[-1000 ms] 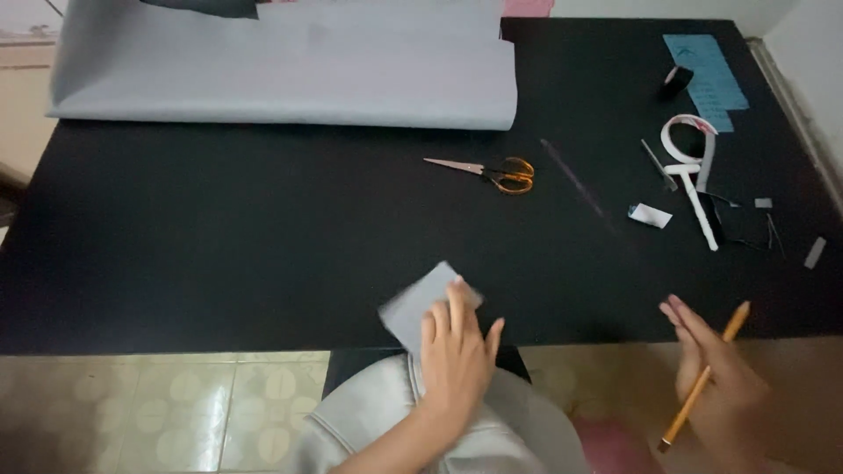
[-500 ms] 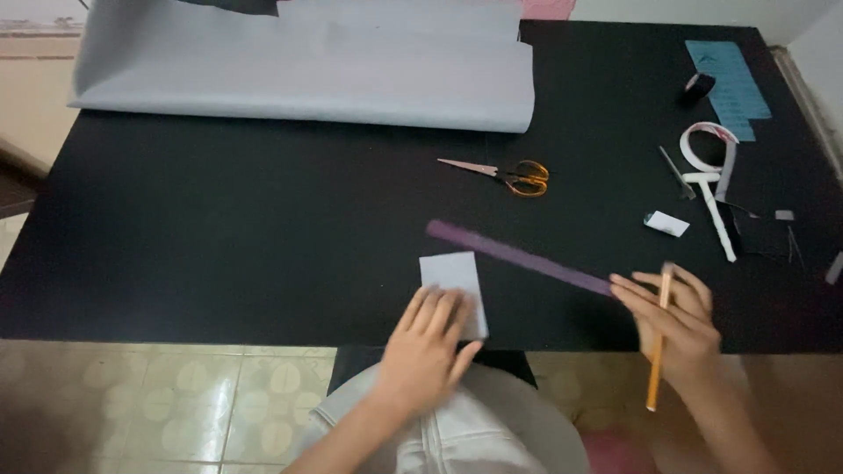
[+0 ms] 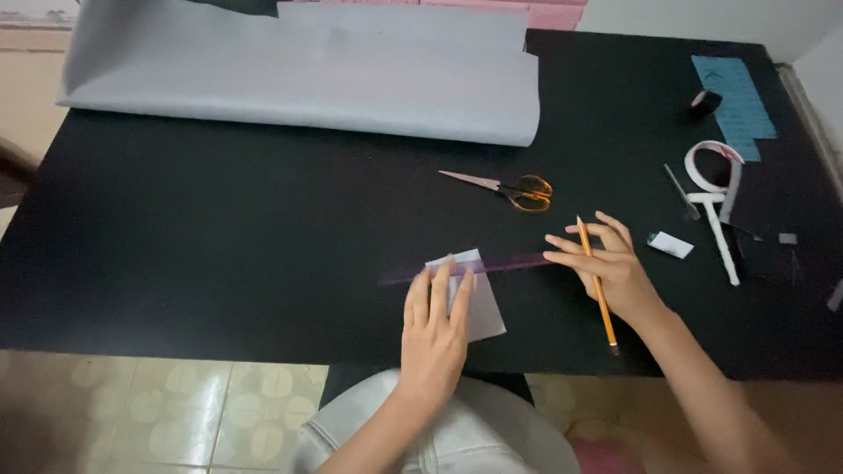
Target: Marking a small piece of material with a ruler and pencil, then cutting it out with scissors to create specific shapes.
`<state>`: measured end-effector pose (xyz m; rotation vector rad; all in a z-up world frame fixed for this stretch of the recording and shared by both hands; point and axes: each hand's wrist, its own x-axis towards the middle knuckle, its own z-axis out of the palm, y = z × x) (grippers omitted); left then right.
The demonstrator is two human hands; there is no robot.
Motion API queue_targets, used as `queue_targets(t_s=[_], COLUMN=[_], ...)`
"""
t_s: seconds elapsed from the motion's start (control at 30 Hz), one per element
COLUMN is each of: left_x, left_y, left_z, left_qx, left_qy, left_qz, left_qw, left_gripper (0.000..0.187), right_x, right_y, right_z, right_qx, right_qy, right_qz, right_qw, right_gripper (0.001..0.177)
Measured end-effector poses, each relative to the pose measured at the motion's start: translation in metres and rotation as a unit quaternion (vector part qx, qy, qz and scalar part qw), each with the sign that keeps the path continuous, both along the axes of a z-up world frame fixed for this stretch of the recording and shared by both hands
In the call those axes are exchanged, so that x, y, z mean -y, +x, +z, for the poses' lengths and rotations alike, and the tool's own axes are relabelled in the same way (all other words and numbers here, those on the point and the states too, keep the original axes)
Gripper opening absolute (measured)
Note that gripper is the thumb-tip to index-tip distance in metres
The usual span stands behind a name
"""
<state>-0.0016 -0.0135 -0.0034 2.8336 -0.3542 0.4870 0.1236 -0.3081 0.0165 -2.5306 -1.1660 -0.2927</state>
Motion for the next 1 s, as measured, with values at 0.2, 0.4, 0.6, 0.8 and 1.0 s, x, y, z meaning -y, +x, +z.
queue_targets(t_s=[0.2, 0.4, 0.6, 0.8, 1.0], left_x=[-0.004, -0.014, -0.013, -0.014, -0.015], left_y=[0.006, 0.007, 0.007, 0.007, 0.008], left_z=[-0.009, 0.002, 0.004, 0.000, 0.007], left_qx=[0.015, -0.007, -0.024, -0.088, -0.054], left_qy=[-0.047, -0.064, -0.055, -0.044, -0.053], left_qz=[0.008, 0.011, 0.019, 0.033, 0.024], left_qw=[0.999, 0.998, 0.998, 0.995, 0.997], left_gripper=[0.049, 0.056, 0.058, 0.063, 0.059], right_x=[-0.003, 0.002, -0.005, -0.013, -0.019], right_y=[0.012, 0.013, 0.012, 0.012, 0.011], right_z=[-0.009, -0.022, -0.024, -0.016, -0.007], right_qx=[-0.013, -0.060, -0.028, 0.007, 0.017], right_qy=[0.018, -0.022, -0.006, 0.006, 0.012], right_qz=[0.019, -0.038, -0.066, -0.075, -0.066], right_qw=[1.000, 0.997, 0.997, 0.997, 0.998], right_gripper=[0.052, 0.049, 0.046, 0.045, 0.043])
